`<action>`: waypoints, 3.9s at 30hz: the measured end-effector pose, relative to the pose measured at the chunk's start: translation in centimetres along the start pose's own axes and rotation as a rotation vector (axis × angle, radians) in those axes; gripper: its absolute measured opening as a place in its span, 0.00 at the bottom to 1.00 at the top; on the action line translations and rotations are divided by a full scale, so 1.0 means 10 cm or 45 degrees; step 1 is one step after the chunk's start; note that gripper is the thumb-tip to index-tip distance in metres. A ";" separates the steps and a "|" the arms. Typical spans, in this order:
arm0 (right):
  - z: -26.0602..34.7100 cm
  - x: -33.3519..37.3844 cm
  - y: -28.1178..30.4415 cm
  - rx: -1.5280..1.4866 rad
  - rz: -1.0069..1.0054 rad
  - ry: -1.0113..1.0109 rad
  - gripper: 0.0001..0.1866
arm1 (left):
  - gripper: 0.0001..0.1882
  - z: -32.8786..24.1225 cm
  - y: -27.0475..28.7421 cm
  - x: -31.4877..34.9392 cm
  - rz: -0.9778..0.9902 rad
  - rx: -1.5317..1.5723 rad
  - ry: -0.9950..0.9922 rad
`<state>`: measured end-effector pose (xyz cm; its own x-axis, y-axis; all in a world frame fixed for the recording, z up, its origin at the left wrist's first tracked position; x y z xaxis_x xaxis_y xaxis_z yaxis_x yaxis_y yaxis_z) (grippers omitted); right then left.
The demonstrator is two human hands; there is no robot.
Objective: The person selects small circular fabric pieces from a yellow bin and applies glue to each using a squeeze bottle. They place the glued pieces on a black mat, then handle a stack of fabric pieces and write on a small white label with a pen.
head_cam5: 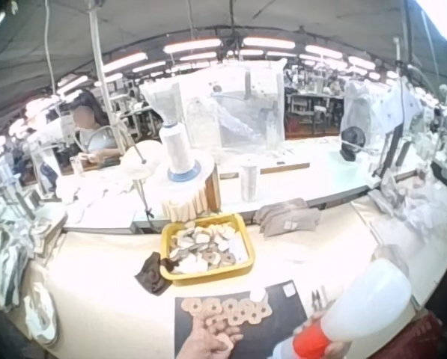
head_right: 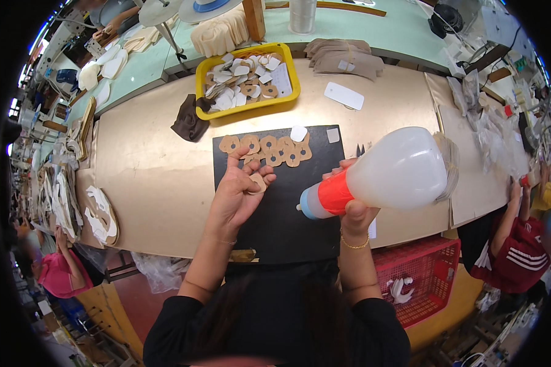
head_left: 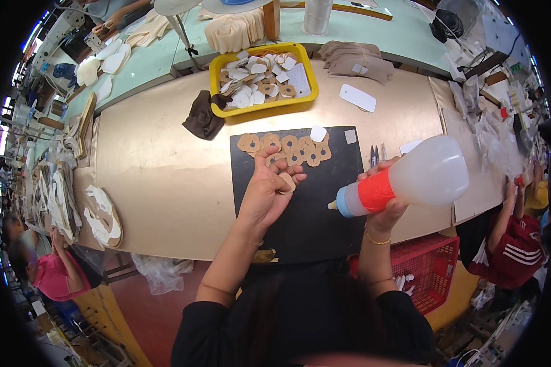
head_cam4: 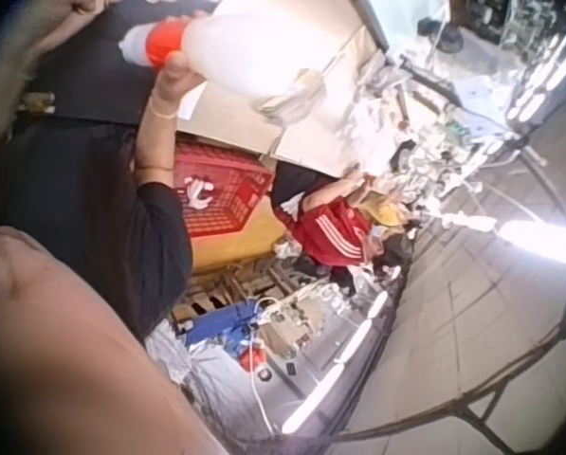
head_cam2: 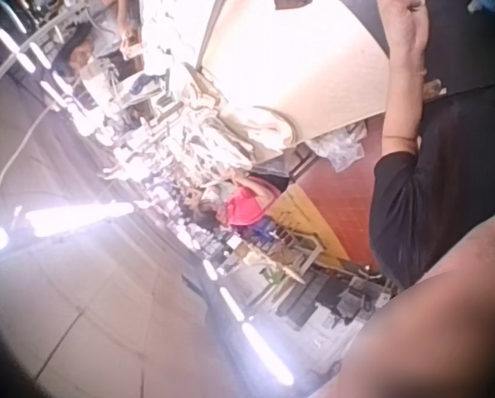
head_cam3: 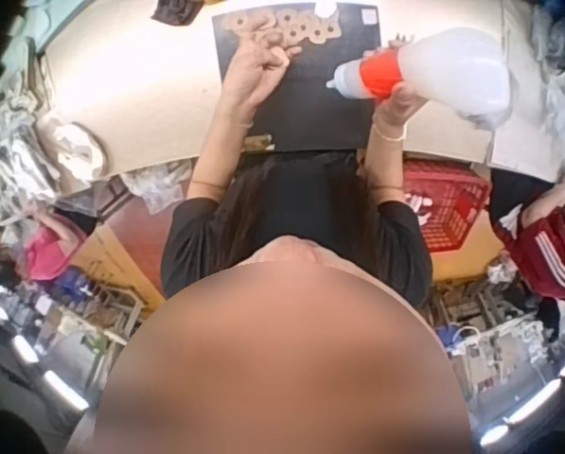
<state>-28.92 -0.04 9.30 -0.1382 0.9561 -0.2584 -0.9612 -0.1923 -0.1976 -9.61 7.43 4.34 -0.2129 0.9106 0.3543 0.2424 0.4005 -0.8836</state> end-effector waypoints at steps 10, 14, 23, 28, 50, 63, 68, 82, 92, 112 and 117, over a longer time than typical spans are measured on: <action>0.00 -0.01 -0.03 0.003 0.040 0.000 0.45 | 0.43 0.11 0.05 0.08 -0.096 0.224 0.208; -0.02 -0.04 -0.03 -0.023 0.070 -0.023 0.45 | 0.45 0.12 0.08 0.17 -0.070 0.309 0.265; 0.00 -0.04 -0.01 -0.017 0.028 -0.062 0.45 | 0.28 0.07 0.00 0.26 0.146 -0.094 0.191; -0.03 -0.05 0.05 -0.039 0.001 -0.077 0.44 | 0.18 0.08 0.08 0.25 0.068 -0.208 0.231; 0.12 -0.05 -0.15 0.104 -0.023 0.035 0.49 | 0.12 0.02 -0.04 0.30 -0.058 -0.948 -0.061; 0.06 0.02 -0.38 0.162 0.291 0.150 0.47 | 0.12 0.06 -0.07 0.32 -0.004 -0.970 0.000; 0.08 -0.01 -0.28 0.156 0.104 0.139 0.48 | 0.11 0.07 -0.07 0.31 -0.021 -0.989 0.017; -0.11 0.15 -0.27 -0.182 0.397 0.074 0.46 | 0.10 0.04 -0.10 0.28 -0.049 -1.107 -0.201; -0.07 0.12 -0.10 0.069 0.123 -0.016 0.48 | 0.10 0.01 0.01 0.22 -0.085 -1.092 -0.133; -0.23 -0.47 0.06 -1.114 0.205 -0.557 0.38 | 0.27 0.51 0.04 0.34 0.497 -1.828 -1.082; -0.51 -0.92 0.18 -1.844 -0.045 -0.890 0.24 | 0.26 0.66 0.08 0.33 0.740 -1.828 -1.069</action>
<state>-28.12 -10.26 6.48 -0.5887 0.7950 0.1464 0.0010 0.1818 -0.9833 -16.36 10.08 2.74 -0.0773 0.8464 -0.5269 0.9244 0.2588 0.2801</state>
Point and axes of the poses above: each hand's wrist, its own x-axis away from the middle knuckle, its own y-axis out of the back of the hand, z = x × y, the point moved 6 cm from there along -x, towards the middle knuckle, and after that the axes turned 11 degrees about x, right-handed, at the moved point
